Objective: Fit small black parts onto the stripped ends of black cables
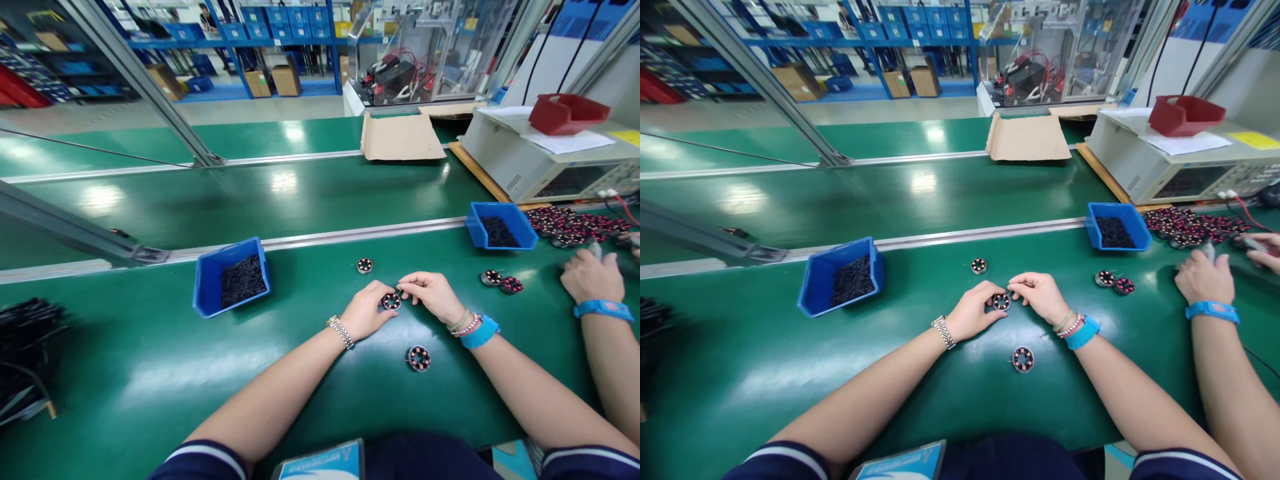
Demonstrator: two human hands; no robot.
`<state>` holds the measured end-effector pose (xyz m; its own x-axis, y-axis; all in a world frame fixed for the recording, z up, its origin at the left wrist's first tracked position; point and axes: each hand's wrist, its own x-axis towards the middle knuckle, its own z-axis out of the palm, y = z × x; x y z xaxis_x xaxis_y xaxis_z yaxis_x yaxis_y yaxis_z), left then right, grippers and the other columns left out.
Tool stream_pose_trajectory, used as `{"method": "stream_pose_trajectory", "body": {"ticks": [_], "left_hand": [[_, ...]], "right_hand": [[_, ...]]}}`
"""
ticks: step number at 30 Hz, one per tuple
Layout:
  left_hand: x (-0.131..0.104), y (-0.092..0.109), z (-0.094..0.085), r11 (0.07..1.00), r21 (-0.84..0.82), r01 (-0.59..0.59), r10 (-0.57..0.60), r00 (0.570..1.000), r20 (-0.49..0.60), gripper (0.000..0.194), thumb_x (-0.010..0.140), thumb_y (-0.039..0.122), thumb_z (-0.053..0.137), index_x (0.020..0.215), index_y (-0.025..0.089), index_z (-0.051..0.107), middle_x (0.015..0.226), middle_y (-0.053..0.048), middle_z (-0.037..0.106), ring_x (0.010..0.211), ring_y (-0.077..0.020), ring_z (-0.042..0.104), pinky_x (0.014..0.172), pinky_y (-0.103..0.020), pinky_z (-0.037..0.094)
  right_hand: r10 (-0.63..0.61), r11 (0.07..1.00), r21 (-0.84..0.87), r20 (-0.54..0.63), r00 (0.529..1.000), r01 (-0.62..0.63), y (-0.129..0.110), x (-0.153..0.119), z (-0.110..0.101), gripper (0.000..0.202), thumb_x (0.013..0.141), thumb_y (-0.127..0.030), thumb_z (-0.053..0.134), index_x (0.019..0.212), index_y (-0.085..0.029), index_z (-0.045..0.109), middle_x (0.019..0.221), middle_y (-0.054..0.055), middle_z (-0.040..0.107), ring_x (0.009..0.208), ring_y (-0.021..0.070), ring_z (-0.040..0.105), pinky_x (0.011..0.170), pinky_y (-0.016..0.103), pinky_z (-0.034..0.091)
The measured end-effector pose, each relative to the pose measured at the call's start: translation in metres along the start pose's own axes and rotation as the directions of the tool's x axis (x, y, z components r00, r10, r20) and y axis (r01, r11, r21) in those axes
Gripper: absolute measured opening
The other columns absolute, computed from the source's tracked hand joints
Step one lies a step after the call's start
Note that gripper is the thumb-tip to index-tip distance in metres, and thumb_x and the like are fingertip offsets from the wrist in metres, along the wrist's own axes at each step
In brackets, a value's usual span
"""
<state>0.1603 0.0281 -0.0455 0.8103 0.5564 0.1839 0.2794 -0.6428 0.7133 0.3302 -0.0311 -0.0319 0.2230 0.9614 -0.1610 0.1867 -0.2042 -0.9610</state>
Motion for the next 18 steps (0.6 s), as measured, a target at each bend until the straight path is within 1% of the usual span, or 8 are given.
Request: {"method": "stream_pose_trajectory", "body": {"ticks": [8,18], "left_hand": [[0.0002,0.0010,0.0004,1.000,-0.005,0.013,-0.013,1.000,0.000,0.034,0.067,0.027,0.067,0.097,0.019,0.054,0.089,-0.003,0.055,0.081,-0.0156,0.053,0.075,-0.028,0.045],[-0.0002,0.0000,0.0003,1.000,0.011,0.011,-0.011,1.000,0.001,0.035,0.067,0.027,0.068,0.098,0.019,0.054,0.089,-0.003,0.055,0.082,-0.0158,0.053,0.075,-0.028,0.044]], "right_hand": [[0.004,1.000,0.004,-0.009,1.000,-0.004,-0.0004,-0.0011,-0.0006,0.024,0.070,-0.034,0.062,0.079,-0.011,0.064,0.059,0.003,0.061,0.044,0.0061,0.045,0.043,0.019,0.036],[0.003,1.000,-0.006,0.012,1.000,-0.003,0.0004,-0.0008,-0.0001,0.024,0.070,-0.034,0.061,0.079,-0.012,0.064,0.059,0.002,0.060,0.045,0.0061,0.045,0.043,0.019,0.036]]}}
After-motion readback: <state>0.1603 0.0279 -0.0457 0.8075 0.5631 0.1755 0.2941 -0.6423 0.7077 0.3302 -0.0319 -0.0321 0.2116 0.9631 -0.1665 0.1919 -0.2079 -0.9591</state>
